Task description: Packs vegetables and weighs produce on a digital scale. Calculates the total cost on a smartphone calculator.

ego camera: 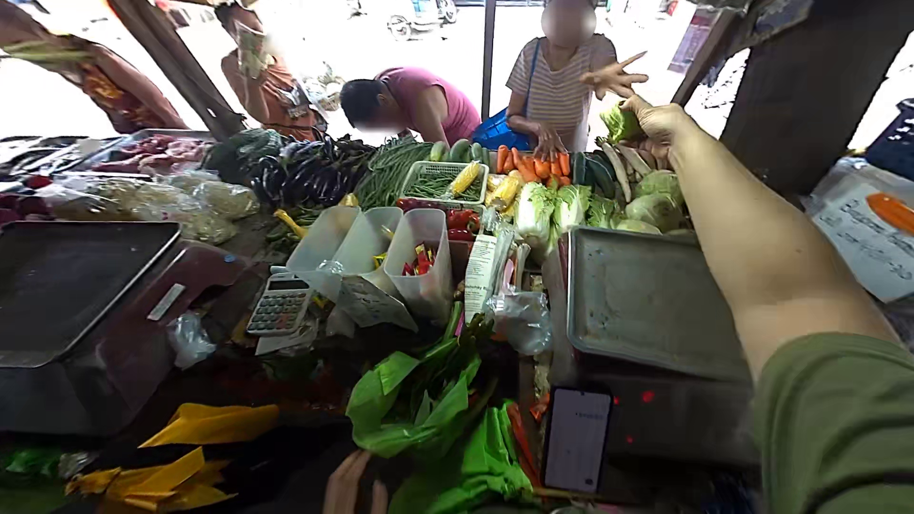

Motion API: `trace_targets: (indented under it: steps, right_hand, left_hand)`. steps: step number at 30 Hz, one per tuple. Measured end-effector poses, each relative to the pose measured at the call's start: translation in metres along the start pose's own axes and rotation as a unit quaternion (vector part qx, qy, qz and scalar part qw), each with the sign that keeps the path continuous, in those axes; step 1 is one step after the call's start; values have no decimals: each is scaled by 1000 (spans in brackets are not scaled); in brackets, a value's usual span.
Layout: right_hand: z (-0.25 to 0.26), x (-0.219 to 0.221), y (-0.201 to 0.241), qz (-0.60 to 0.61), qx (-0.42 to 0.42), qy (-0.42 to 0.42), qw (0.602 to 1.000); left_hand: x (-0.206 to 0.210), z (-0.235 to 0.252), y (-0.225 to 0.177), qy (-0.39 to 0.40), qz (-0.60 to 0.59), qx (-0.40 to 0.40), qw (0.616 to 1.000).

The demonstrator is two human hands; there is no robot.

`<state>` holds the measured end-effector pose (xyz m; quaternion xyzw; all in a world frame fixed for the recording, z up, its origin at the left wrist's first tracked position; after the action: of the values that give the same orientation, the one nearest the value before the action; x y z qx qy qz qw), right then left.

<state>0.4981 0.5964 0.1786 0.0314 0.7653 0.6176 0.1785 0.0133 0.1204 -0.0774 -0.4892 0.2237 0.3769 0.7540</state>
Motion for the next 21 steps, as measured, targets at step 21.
trace_targets:
  steps: [21]
  right_hand:
    - [-356, -131, -196, -256, -320, -237, 881]
  left_hand:
    - [145, 40, -150, -20, -542, 73, 837]
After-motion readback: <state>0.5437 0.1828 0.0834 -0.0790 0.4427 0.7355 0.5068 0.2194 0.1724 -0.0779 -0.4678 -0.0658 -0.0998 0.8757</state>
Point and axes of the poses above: each hand's wrist, its own z-axis towards the middle knuckle, its own x-axis out of the palm, y = z × x, the point moved 8 cm from there along z, towards the middle knuckle, and after that the axes turned 11 degrees about x, right-handed, at the moved point
